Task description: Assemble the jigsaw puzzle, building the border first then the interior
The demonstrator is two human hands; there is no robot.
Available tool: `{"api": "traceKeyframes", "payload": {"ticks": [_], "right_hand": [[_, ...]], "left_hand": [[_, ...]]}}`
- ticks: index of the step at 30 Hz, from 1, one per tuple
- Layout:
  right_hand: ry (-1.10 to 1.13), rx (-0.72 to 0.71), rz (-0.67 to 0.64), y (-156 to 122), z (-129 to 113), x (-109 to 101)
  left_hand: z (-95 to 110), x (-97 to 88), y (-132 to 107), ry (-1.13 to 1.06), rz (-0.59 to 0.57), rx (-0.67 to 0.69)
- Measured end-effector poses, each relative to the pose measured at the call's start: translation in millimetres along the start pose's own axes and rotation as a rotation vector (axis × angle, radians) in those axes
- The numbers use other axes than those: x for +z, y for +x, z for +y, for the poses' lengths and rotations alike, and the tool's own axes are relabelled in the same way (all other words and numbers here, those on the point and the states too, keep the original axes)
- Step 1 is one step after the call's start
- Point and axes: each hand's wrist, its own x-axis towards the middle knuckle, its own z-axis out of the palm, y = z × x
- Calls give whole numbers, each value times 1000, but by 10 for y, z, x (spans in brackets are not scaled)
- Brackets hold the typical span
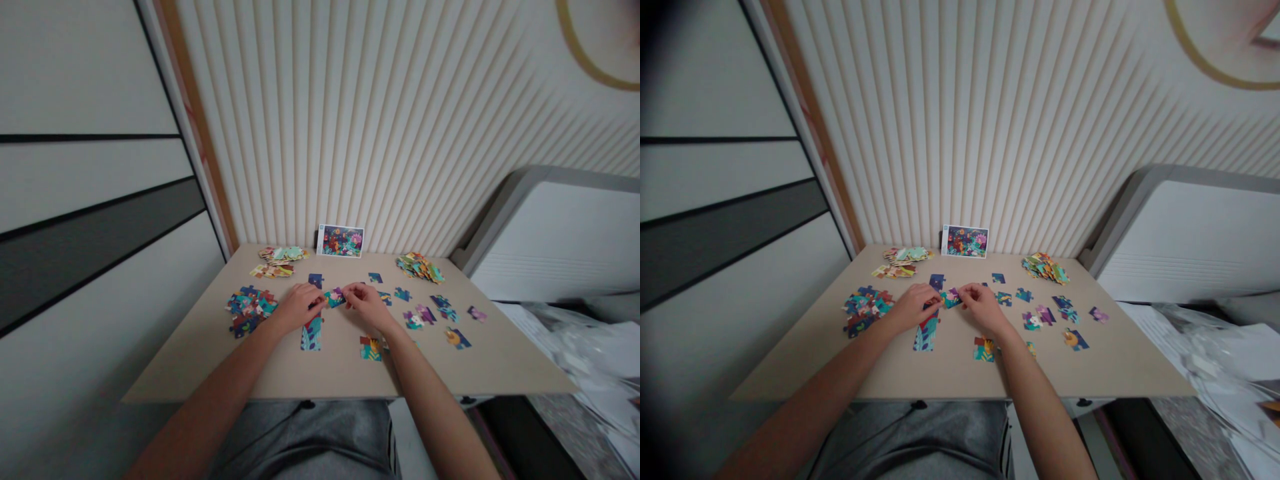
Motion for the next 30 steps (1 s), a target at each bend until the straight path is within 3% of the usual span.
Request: {"api": "traceKeyframes", "payload": {"ticks": [7,18,30], "right_hand": [[41,9,-24,4,46,-4],[-77,-19,-12,27,149,-23],[-384,111,231,83,329,-235]], "left_hand": [[-17,25,-10,-15,-28,3],[-10,41,-15,-36,-50,21],[-47,53,-52,67,-12,-99]]}}
